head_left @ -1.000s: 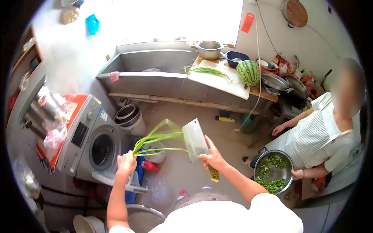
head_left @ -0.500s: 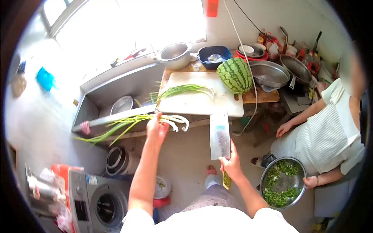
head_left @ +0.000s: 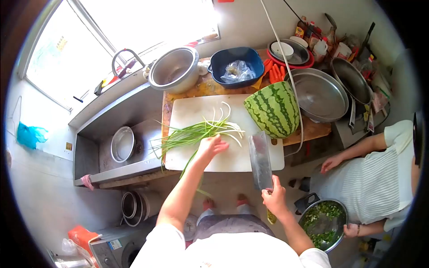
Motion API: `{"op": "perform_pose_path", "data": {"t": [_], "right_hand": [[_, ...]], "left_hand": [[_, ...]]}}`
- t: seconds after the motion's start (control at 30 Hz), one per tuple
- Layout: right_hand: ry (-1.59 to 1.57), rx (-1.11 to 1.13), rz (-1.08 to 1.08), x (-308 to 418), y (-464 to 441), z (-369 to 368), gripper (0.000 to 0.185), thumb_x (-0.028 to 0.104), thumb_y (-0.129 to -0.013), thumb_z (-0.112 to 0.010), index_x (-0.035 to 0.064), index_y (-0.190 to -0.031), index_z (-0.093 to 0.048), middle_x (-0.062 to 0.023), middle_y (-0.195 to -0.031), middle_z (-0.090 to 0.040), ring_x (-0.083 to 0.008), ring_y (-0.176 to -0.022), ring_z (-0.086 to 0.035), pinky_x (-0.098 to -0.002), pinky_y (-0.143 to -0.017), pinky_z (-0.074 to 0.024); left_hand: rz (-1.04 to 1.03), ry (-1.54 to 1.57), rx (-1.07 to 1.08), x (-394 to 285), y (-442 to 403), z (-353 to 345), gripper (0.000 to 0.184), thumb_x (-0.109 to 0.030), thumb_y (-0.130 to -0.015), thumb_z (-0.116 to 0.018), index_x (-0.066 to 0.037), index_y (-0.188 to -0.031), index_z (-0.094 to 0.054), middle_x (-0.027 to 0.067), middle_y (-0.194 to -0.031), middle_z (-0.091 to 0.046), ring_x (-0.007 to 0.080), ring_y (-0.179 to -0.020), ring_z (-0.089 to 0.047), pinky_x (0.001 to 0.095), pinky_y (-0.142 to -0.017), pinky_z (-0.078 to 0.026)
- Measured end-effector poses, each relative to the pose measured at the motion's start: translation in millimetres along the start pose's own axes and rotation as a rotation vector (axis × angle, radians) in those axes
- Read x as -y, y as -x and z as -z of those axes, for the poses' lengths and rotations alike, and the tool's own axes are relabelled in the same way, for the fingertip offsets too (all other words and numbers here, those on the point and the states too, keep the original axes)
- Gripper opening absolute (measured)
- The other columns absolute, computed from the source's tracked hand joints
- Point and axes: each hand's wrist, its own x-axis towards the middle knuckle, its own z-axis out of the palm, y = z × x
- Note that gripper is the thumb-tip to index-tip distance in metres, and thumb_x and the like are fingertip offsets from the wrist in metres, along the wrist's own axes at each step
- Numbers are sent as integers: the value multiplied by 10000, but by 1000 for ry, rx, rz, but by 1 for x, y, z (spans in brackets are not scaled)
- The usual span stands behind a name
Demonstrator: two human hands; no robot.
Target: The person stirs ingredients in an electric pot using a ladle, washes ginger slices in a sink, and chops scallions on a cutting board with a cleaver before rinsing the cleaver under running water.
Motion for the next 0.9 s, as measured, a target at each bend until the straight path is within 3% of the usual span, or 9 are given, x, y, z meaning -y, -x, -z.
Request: {"op": "perform_pose_path", "data": {"t": [0.07, 0.17, 0.27, 0.3, 0.33, 0.4, 0.5, 0.63, 0.9], "right_hand": [[27, 10, -51, 9, -10, -6, 421, -22, -705, -552, -31, -1109, -434, -221, -674, -586, -375, -640, -629, -417, -563, -490], [70, 6, 36, 37, -33, -24, 364, -20, -693, -546, -24, -1038, -430, -229, -613, -531, -415, -623, -592, -453, -548, -448], [37, 63, 67, 73, -65, -56, 350, -13, -700, -530, -26, -1030, -416, -252, -615, -516, -451, -625, -563, -496, -562, -424], [111, 60, 113, 88, -73, -66, 348, -16, -703, -515, -30, -1035, -411, -264, -625, -517, -462, -638, -559, -510, -574, -416], [187, 62, 160, 105, -81, -75, 347, -19, -707, -501, -35, -1040, -406, -276, -636, -519, -472, -651, -555, -524, -585, -407], [241, 115, 162, 129, -94, -97, 374, -27, -708, -477, -54, -1072, -393, -302, -660, -536, -489, -694, -558, -545, -623, -420], [373, 169, 182, 136, -119, -140, 378, -17, -720, -465, -83, -1081, -375, -329, -706, -564, -496, -730, -572, -548, -675, -464], [577, 233, 154, 132, -140, -171, 426, -24, -733, -466, -85, -1131, -329, -312, -732, -590, -486, -736, -591, -534, -688, -486], [687, 122, 134, 105, -144, -201, 409, -33, -737, -483, -69, -1127, -366, -295, -725, -600, -466, -734, -604, -530, -664, -496]], "left_hand": [[-23, -786, 19, -29, 40, 1, 691, -336, -835, -670, -3, -1337, -332, 201, -1286, -458, 296, -1167, -508, 399, -908, -491], [-969, -1910, -313, -44, 40, 17, 946, -408, -699, -759, -29, -1401, -251, 150, -1385, -384, 297, -1290, -387, 527, -1021, -356], [-821, -1990, -162, -65, -11, 45, 1085, -470, -583, -797, -42, -1417, -250, 121, -1415, -363, 299, -1346, -292, 616, -1070, -197], [-509, -1934, -95, -72, -21, 60, 1113, -488, -562, -798, -46, -1422, -248, 131, -1421, -354, 296, -1333, -314, 650, -1057, -183], [-487, -1917, -60, -81, -22, 70, 1100, -480, -565, -794, -46, -1421, -256, 126, -1411, -365, 303, -1316, -336, 648, -1055, -189], [-509, -1906, -41, -91, -6, 83, 1045, -455, -566, -797, -33, -1386, -306, 143, -1324, -434, 316, -1262, -387, 645, -1034, -226], [-727, -1900, -74, -77, -7, 108, 692, -332, -661, -726, 0, -1212, -474, 156, -1130, -523, 321, -1119, -473, 576, -940, -354], [-996, -1909, -86, -61, -38, 117, 143, -114, -742, -517, -33, -850, -566, 119, -888, -552, 277, -887, -517, 414, -723, -408], [-983, -1929, -101, -40, -48, 114, 89, -124, -761, -538, -63, -819, -567, 99, -807, -547, 267, -791, -554, 411, -673, -450]]}}
